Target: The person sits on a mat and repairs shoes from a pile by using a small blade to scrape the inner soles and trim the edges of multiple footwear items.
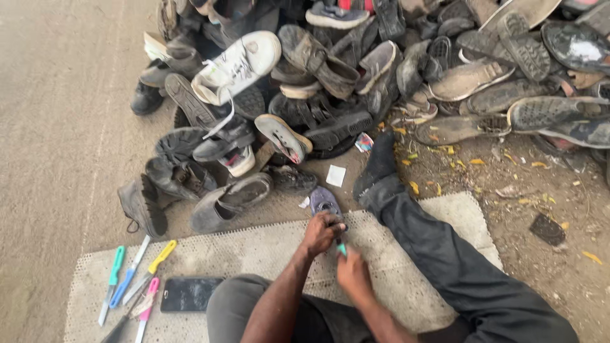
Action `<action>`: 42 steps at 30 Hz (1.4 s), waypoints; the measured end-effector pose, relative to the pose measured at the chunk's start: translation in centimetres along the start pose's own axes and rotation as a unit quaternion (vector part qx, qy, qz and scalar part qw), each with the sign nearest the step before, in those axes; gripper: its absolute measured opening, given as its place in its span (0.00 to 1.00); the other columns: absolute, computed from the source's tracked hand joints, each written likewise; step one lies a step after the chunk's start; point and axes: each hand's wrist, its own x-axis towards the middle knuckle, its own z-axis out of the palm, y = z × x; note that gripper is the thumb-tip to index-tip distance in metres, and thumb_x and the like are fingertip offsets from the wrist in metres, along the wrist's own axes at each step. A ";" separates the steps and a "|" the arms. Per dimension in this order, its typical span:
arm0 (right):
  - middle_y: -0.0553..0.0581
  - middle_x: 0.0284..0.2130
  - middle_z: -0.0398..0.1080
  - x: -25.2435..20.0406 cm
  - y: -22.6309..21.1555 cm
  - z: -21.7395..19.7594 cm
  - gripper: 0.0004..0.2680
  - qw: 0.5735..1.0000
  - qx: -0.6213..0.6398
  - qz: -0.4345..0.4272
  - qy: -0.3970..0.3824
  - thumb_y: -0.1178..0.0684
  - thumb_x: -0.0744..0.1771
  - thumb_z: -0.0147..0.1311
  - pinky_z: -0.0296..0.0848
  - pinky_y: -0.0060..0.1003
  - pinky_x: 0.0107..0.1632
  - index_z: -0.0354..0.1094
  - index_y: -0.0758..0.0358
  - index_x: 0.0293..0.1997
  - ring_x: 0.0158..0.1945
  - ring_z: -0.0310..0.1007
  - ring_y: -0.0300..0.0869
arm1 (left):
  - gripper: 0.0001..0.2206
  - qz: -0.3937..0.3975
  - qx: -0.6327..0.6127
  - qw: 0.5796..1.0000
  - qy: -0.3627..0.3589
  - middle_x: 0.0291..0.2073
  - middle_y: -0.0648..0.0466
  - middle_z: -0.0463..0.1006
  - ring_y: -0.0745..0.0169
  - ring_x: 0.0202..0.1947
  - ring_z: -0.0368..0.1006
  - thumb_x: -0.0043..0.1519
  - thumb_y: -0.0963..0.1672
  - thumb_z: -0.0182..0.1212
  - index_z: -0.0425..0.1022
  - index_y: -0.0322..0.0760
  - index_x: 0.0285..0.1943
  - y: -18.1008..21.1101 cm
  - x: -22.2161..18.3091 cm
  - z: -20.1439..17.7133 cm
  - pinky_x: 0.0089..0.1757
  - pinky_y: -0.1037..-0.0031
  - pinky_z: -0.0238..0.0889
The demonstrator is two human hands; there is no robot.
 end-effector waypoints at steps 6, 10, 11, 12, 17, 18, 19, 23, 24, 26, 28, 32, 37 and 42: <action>0.72 0.34 0.74 -5.0 -0.1 -0.8 0.08 1.000 0.006 0.026 0.004 0.50 0.68 0.51 0.71 0.57 0.42 0.70 0.64 0.44 0.42 0.74 0.67 | 0.09 -0.089 -0.099 0.990 0.052 0.33 0.50 0.74 0.52 0.36 0.73 0.58 0.45 0.67 0.82 0.32 0.37 1.4 0.3 0.0 0.40 0.63 0.66; 0.71 0.33 0.74 -1.9 -0.3 -0.5 0.06 0.999 0.025 -0.042 0.025 0.53 0.66 0.51 0.73 0.55 0.40 0.71 0.64 0.40 0.41 0.75 0.66 | 0.11 -0.118 -0.069 0.990 0.025 0.37 0.53 0.75 0.58 0.39 0.73 0.59 0.45 0.68 0.83 0.31 0.42 1.4 0.2 0.4 0.42 0.67 0.65; 0.71 0.33 0.73 -1.9 -0.3 -0.5 0.07 0.999 0.034 0.004 -0.002 0.53 0.67 0.50 0.72 0.56 0.41 0.70 0.65 0.40 0.40 0.74 0.65 | 0.11 -0.131 -0.104 0.986 0.024 0.37 0.51 0.75 0.57 0.38 0.74 0.59 0.45 0.68 0.83 0.30 0.42 1.2 -0.4 0.7 0.41 0.67 0.66; 0.72 0.32 0.73 -0.1 -0.9 -0.4 0.07 0.998 0.045 0.043 -0.025 0.53 0.68 0.49 0.71 0.57 0.41 0.69 0.67 0.41 0.39 0.73 0.65 | 0.11 -0.137 -0.137 0.981 0.025 0.36 0.50 0.75 0.55 0.37 0.75 0.58 0.44 0.67 0.82 0.29 0.41 0.9 0.0 0.6 0.40 0.66 0.67; 0.72 0.33 0.73 -4.2 -0.7 2.4 0.06 0.997 0.019 -0.030 0.067 0.53 0.67 0.51 0.71 0.58 0.41 0.70 0.64 0.41 0.41 0.73 0.68 | 0.10 -0.096 -0.135 0.984 0.063 0.36 0.49 0.78 0.60 0.37 0.75 0.58 0.43 0.68 0.84 0.28 0.41 -1.1 0.5 0.6 0.41 0.71 0.66; 0.72 0.33 0.73 -5.3 -0.1 2.4 0.07 0.998 0.020 -0.009 0.055 0.52 0.67 0.51 0.71 0.57 0.42 0.70 0.64 0.42 0.42 0.73 0.68 | 0.09 -0.100 -0.136 0.983 0.078 0.36 0.49 0.79 0.61 0.37 0.75 0.58 0.42 0.69 0.84 0.27 0.41 -1.4 0.6 1.2 0.41 0.72 0.66; 0.72 0.33 0.73 -5.8 0.2 2.3 0.07 0.999 0.021 0.012 0.043 0.52 0.67 0.51 0.72 0.57 0.42 0.70 0.63 0.43 0.42 0.74 0.67 | 0.09 -0.103 -0.137 0.981 0.094 0.35 0.49 0.79 0.63 0.36 0.75 0.58 0.42 0.70 0.84 0.27 0.40 -1.7 0.7 1.5 0.41 0.73 0.66; 0.70 0.34 0.75 -3.8 -0.8 1.5 0.08 0.999 0.019 0.042 0.020 0.49 0.67 0.52 0.72 0.56 0.44 0.71 0.64 0.42 0.43 0.74 0.66 | 0.09 -0.158 -0.289 0.941 0.078 0.32 0.51 0.77 0.67 0.30 0.69 0.61 0.43 0.69 0.83 0.27 0.40 -1.6 1.1 0.9 0.34 0.73 0.64; 0.70 0.34 0.75 -4.0 -0.8 0.9 0.08 0.997 0.013 0.071 -0.005 0.49 0.68 0.51 0.72 0.55 0.44 0.71 0.63 0.42 0.43 0.75 0.65 | 0.09 -0.143 -0.271 0.949 0.068 0.33 0.53 0.78 0.69 0.31 0.71 0.61 0.43 0.69 0.83 0.28 0.40 -1.1 0.6 0.5 0.34 0.75 0.65; 0.70 0.34 0.75 -4.4 -0.6 -0.6 0.08 0.990 0.000 0.128 -0.053 0.49 0.68 0.50 0.72 0.54 0.45 0.72 0.62 0.43 0.42 0.77 0.63 | 0.09 -0.107 -0.222 0.969 0.026 0.34 0.54 0.79 0.69 0.33 0.73 0.59 0.43 0.69 0.82 0.30 0.41 0.3 -0.2 -0.4 0.36 0.75 0.67; 0.70 0.34 0.76 -4.1 -0.4 -1.8 0.08 0.978 -0.013 0.182 -0.098 0.49 0.69 0.49 0.72 0.53 0.46 0.72 0.61 0.43 0.42 0.79 0.61 | 0.10 -0.059 -0.154 0.986 -0.036 0.34 0.52 0.77 0.66 0.34 0.74 0.55 0.42 0.70 0.81 0.31 0.42 2.2 -0.9 -1.6 0.38 0.72 0.69; 0.68 0.35 0.75 -4.3 1.9 -1.8 0.08 0.997 0.002 0.076 -0.005 0.49 0.67 0.54 0.72 0.51 0.43 0.72 0.62 0.42 0.42 0.75 0.63 | 0.08 0.178 0.296 0.938 -0.009 0.38 0.48 0.80 0.43 0.46 0.74 0.51 0.42 0.62 0.84 0.37 0.34 5.1 -2.9 -2.4 0.49 0.55 0.58; 0.67 0.31 0.75 -2.0 4.6 -1.3 0.08 0.998 0.011 0.061 0.006 0.49 0.67 0.55 0.72 0.49 0.41 0.73 0.63 0.42 0.36 0.76 0.57 | 0.08 0.184 0.382 0.900 -0.096 0.40 0.48 0.79 0.54 0.41 0.76 0.63 0.42 0.53 0.80 0.39 0.39 4.9 -2.8 -0.4 0.54 0.59 0.59; 0.54 0.21 0.71 -0.2 2.7 -6.4 0.08 0.993 0.039 0.028 -0.106 0.49 0.68 0.52 0.70 0.44 0.36 0.74 0.58 0.43 0.29 0.72 0.43 | 0.07 0.057 0.249 0.960 -0.114 0.33 0.48 0.80 0.49 0.36 0.78 0.61 0.46 0.59 0.80 0.40 0.35 3.1 -0.5 0.4 0.43 0.61 0.69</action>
